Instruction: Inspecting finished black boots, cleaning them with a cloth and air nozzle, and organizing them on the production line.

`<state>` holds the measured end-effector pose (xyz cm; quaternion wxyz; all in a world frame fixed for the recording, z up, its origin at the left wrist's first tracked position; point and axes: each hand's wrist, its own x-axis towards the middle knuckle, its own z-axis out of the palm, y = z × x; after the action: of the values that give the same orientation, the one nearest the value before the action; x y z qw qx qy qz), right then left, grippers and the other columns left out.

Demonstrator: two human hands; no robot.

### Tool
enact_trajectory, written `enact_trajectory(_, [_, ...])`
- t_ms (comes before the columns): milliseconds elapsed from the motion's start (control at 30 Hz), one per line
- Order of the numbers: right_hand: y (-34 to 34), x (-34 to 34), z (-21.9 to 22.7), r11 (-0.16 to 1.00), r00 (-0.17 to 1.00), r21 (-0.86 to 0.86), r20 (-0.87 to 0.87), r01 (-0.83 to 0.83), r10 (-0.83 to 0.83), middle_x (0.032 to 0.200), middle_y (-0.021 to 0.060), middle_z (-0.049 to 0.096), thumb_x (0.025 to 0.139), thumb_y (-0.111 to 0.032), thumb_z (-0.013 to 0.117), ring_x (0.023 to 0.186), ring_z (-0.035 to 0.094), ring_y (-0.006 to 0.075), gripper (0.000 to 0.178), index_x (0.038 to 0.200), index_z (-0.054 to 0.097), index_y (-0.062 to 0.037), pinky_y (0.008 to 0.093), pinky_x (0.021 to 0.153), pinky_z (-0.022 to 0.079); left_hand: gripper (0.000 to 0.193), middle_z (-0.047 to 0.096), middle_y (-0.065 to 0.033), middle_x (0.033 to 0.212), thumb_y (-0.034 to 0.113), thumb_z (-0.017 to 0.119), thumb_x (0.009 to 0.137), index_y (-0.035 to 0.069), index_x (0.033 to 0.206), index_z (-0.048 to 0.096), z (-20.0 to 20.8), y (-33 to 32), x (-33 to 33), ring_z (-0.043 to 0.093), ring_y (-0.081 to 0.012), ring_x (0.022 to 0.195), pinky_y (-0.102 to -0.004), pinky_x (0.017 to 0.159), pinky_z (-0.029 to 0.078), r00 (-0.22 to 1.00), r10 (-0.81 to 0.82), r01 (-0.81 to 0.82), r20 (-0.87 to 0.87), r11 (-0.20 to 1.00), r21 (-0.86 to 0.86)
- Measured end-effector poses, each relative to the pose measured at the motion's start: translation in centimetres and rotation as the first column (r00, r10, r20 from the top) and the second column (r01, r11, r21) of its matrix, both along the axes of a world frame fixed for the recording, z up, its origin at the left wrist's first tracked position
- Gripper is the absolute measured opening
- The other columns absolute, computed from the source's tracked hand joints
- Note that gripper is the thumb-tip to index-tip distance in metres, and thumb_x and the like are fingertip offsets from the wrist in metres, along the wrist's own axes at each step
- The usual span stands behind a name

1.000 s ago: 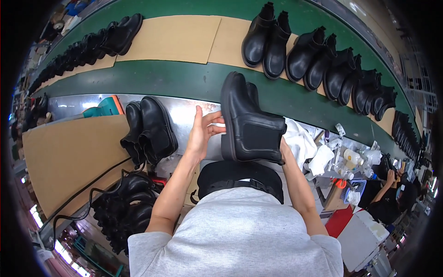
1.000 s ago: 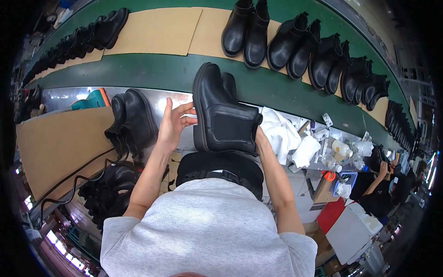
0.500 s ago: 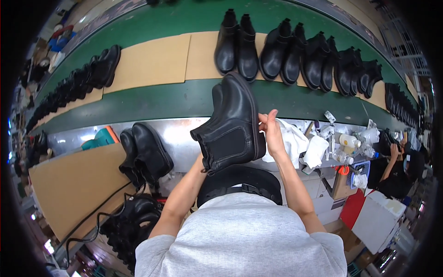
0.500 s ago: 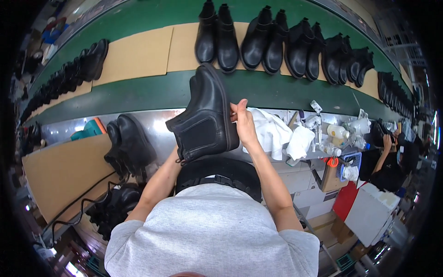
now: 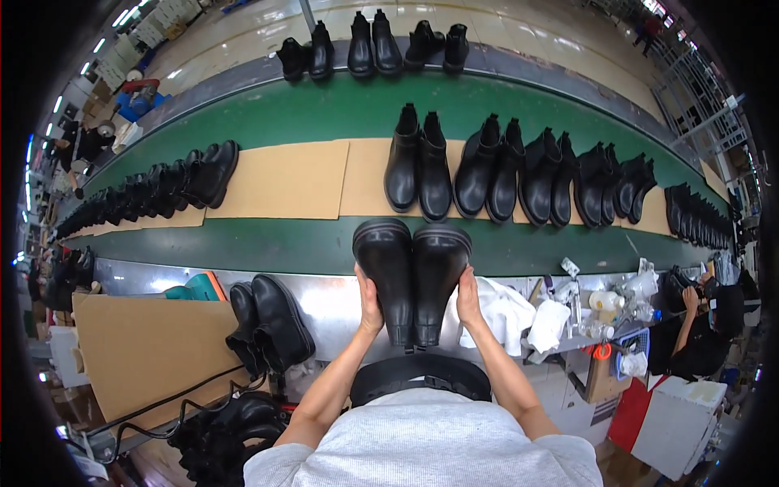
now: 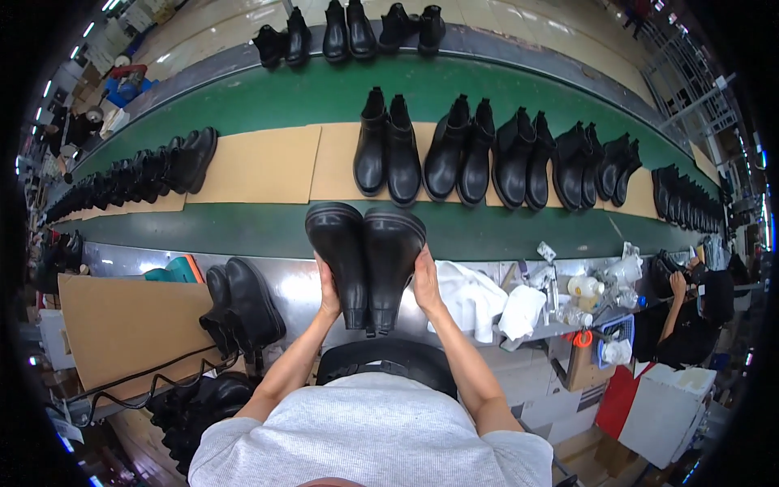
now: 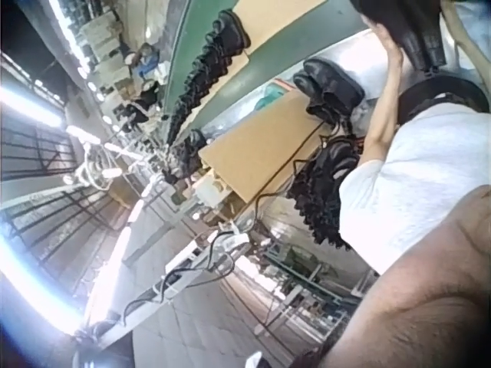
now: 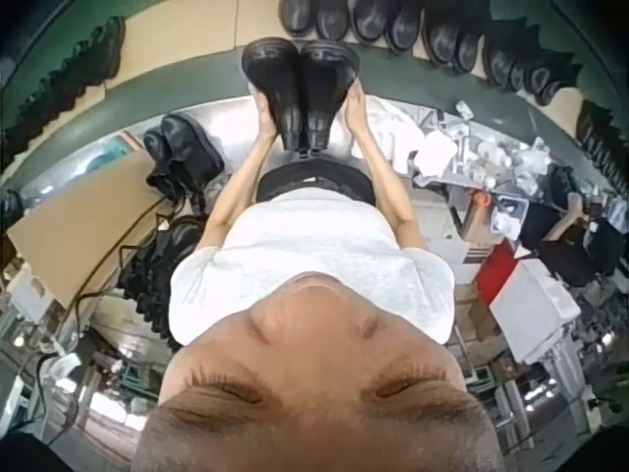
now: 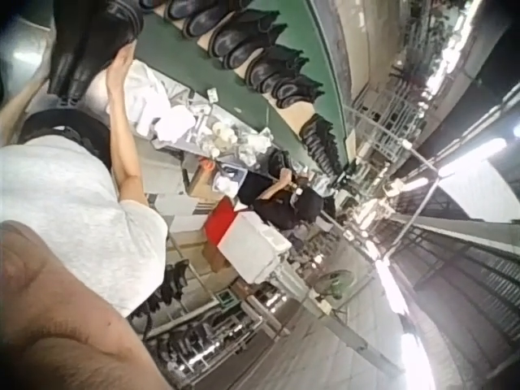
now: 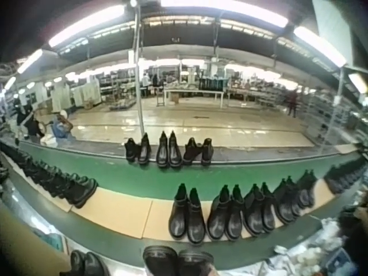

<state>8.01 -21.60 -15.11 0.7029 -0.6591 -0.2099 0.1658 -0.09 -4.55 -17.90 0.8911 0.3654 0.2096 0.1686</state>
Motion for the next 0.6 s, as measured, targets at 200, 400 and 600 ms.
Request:
enact_trajectory(200, [0.1,0.9,0.8,0.991,0.989,-0.13,-0.148,-0.01,-0.01,0.117,0.0118,0.054,0.096,-0.051,0.022,0.11,0.049,0.0205,0.066,0.121,0.046,0.0045,0.0282,0.094,0.035,0.058,0.05,-0.0118,0.119,0.044,0.027,0.097,-0.002,0.129,0.038,-0.4,1.2,-1.5,0.048,-0.0177,0.111,-0.0252,0.093,0.037,0.995,-0.029,0.037,-0.098,0.997,0.075])
enact_trajectory(400, [-0.4,0.7,3.3,0.889,0.313,0.448,-0.861,0.093,0.401,0.086,0.0034,0.061,0.09,-0.057,0.036,0.068,0.057,0.012,0.063,0.116,0.053,-0.0024,0.0216,0.064,0.046,0.054,0.06,-0.0086,0.103,0.045,0.035,0.095,0.001,0.124,0.047,-4.1,-0.3,-7.2,0.059,-0.0177,0.089,-0.0271,0.079,0.049,0.982,0.111,0.088,-0.15,0.433,0.897])
enact_trajectory(600, [-2.6,-1.2,1.5,0.932,0.416,0.357,-0.858,0.059,0.302,0.083,0.0021,0.061,0.09,-0.056,0.037,0.066,0.056,0.0121,0.061,0.115,0.054,-0.0036,0.0212,0.063,0.046,0.053,0.06,-0.0094,0.102,0.043,0.039,0.094,0.0,0.124,0.047,0.7,-2.3,-5.0,0.06,-0.0188,0.087,-0.0281,0.078,0.05,0.955,-0.108,0.282,-0.278,0.627,0.726])
